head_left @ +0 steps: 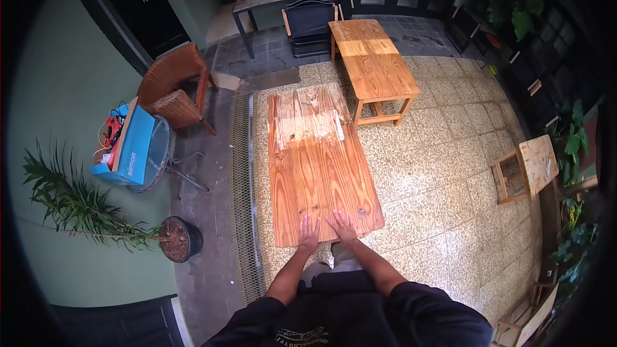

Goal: Unfolding portable folding chairs and placing them at wooden tables in an outdoor seating area.

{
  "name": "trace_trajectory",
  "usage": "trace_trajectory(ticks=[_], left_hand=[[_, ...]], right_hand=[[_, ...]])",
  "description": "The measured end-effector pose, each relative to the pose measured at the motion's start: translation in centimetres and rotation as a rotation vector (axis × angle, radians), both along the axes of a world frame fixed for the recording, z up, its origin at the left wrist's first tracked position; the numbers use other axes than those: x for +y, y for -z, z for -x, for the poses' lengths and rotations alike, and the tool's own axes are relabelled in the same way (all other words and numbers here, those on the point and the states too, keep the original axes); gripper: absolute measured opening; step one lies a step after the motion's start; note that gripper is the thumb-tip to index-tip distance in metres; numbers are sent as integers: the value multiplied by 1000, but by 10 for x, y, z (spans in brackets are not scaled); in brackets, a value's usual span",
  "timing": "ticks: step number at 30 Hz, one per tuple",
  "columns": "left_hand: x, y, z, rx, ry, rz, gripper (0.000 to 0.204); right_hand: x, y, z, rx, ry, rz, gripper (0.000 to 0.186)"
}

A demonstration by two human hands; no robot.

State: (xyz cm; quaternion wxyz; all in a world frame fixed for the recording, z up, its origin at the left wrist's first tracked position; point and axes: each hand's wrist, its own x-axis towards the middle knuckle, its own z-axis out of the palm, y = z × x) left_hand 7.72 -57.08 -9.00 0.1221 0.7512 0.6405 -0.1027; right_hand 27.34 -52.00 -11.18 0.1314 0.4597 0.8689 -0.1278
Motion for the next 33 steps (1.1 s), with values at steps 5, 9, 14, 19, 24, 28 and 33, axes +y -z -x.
trace_trajectory(ticks=[5, 9, 14, 19, 24, 28, 33], left_hand=[[-74, 26, 0, -122, -4, -219, 108], [-112, 6, 9, -65, 57, -47, 117], [-175, -5, -14, -42, 80, -37, 118], [-248, 4, -32, 129, 114, -116, 126], [-311, -7, -65, -38, 65, -30, 124], [-383, -12, -85, -106, 26, 3, 125], [-462, -1, -113, -19, 36, -32, 121]], right_hand=[[-62, -14, 1, 63, 26, 62, 118], [-115, -38, -6, 117, 54, 230, 123], [-177, -32, -19, 84, 66, 103, 116], [-248, -32, -40, 120, 38, 107, 118], [-316, -37, -76, 149, 35, 112, 116], [-371, -55, -97, 238, 37, 169, 115], [-459, -48, -117, 62, -17, 90, 116]])
